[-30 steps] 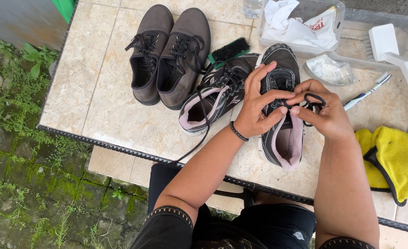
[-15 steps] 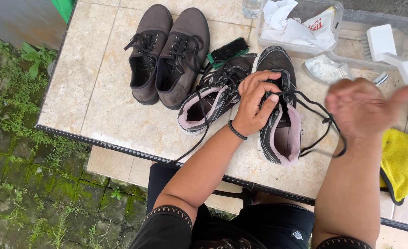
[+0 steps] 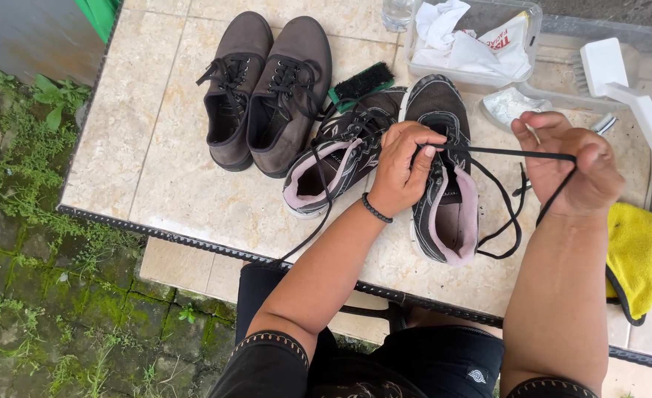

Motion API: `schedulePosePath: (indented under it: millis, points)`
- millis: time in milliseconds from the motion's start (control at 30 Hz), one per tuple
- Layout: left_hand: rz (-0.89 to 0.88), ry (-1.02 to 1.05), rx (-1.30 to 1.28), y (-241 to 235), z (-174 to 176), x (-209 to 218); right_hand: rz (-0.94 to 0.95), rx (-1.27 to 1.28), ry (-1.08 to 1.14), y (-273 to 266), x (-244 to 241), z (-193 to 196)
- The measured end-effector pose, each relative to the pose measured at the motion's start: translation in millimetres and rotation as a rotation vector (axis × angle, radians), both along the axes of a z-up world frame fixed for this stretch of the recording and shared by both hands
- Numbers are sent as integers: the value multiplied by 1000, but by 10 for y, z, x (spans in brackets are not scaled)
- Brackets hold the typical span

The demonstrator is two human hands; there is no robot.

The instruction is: Threading laces through the eyelets of a black sneaker.

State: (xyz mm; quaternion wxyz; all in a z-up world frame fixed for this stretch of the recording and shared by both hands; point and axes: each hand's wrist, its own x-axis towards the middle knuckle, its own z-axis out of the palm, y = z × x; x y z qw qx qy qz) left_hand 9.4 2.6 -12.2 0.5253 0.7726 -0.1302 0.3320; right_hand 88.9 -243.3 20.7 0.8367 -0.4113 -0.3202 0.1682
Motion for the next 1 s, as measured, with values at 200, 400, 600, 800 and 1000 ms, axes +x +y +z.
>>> schedulePosePath:
  millis: [200,400,600,800,1000]
  points:
    - [-31,20,-16,28,106,-29,88,25,-67,-11,7,-102]
    - [-7,-9,3,38,149,-34,-36,-171,-105,193,-198,70]
    - [91,-12,-199,62,171,-63,52,-396,-296,294,-246,247]
    - [126,37,-360,37,112,-64,-41,-841,-355,196,-309,488]
    - [86,63,-240,123,61,-34,-202,-873,-307,443,-295,253]
